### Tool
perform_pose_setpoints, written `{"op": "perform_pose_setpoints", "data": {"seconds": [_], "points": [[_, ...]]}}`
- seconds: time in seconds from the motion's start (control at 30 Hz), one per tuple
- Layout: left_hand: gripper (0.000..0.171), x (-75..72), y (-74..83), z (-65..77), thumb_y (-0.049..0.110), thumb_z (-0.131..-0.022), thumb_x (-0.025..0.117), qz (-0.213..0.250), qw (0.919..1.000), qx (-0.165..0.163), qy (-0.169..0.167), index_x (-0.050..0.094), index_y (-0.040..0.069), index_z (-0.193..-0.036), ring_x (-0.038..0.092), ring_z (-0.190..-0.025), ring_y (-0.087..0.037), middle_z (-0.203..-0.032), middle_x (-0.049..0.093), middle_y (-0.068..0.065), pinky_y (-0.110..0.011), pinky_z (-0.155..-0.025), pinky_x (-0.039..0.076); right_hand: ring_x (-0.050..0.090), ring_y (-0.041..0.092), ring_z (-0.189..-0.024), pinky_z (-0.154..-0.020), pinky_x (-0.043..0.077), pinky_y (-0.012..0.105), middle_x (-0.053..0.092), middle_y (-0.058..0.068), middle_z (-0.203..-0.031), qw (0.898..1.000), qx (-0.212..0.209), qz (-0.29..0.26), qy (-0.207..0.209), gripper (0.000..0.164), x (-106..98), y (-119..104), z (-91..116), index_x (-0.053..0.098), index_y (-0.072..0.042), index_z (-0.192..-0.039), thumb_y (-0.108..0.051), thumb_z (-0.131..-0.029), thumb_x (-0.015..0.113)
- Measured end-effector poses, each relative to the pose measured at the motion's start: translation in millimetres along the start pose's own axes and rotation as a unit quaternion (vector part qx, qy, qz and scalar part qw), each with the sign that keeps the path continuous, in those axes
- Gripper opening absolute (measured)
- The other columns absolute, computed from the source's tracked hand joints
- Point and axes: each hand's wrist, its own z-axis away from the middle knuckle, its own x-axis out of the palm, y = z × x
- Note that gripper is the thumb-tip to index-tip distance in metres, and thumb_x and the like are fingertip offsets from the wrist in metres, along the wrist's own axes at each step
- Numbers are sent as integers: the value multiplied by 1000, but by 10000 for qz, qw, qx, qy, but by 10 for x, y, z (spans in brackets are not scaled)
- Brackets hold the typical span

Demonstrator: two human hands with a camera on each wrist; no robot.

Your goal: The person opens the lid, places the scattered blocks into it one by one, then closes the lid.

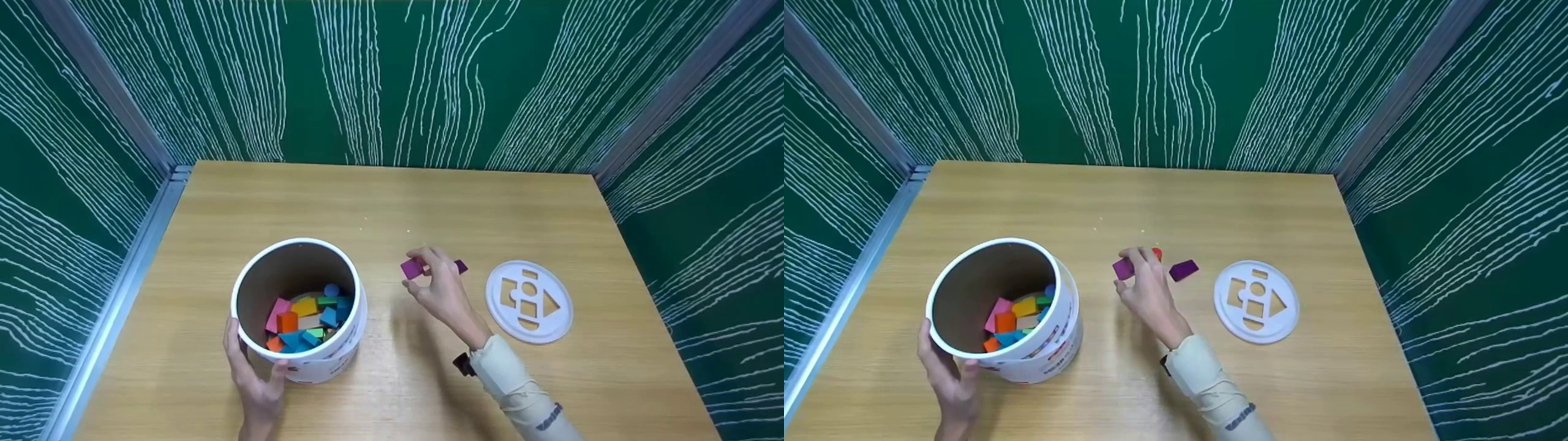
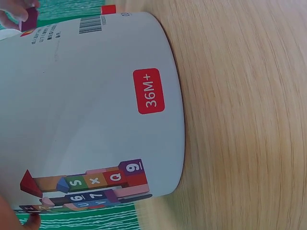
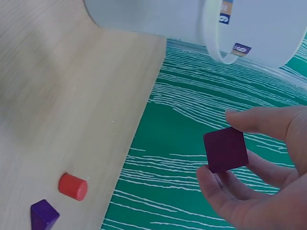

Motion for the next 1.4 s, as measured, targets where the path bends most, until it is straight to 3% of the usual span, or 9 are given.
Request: {"op": "perform_pose_setpoints", "data": {"seconds": [0.13, 0.27, 0.8, 1.03, 1.4], "points": [[80, -10, -154, 39, 22, -72, 66, 36, 10000, 34, 26, 23, 1, -136, 27, -123, -30, -140, 24, -12, -25, -103, 24, 53, 12, -79, -63, 48, 20, 55, 1, -91, 9999, -145, -2, -15, 41, -28, -88, 3, 60, -10, -100, -6, -62, 75], [81, -8, -205, 51, 23, -71, 66, 37, 9999, 81, 79, 24, 2, -136, 27, -123, -28, -140, 25, -12, -27, -103, 24, 52, 10, -78, -64, 48, 18, 55, -2, -92, 9997, -252, 5, -56, 41, -63, -189, 7, 60, -11, -100, -7, -63, 75], [81, -8, -178, 51, 21, -72, 66, -192, 9996, -186, -14, 22, 9, -138, 26, -124, -24, -142, 23, -7, -23, -102, 24, 51, 8, -84, -69, 50, 23, 54, -3, -99, 9953, -902, -213, -278, 45, -170, -614, 16, 57, -15, -106, -11, -65, 76], [81, -9, -184, 52, 23, -72, 66, -230, 9995, -230, 7, 21, 11, -138, 26, -125, -22, -142, 23, -7, -22, -102, 23, 50, 10, -88, -72, 49, 25, 52, -3, -105, 9937, -900, -351, -570, 46, -185, -762, 18, 55, -17, -110, -13, -68, 75], [79, -5, -121, 39, 18, -73, 65, -13, 9999, -141, 13, 22, 4, -137, 26, -124, -26, -141, 23, -11, -24, -103, 22, 50, 7, -87, -73, 48, 21, 51, -6, -106, 9914, -1093, -197, -695, 46, -174, -930, 13, 55, -20, -110, -17, -69, 74]]}}
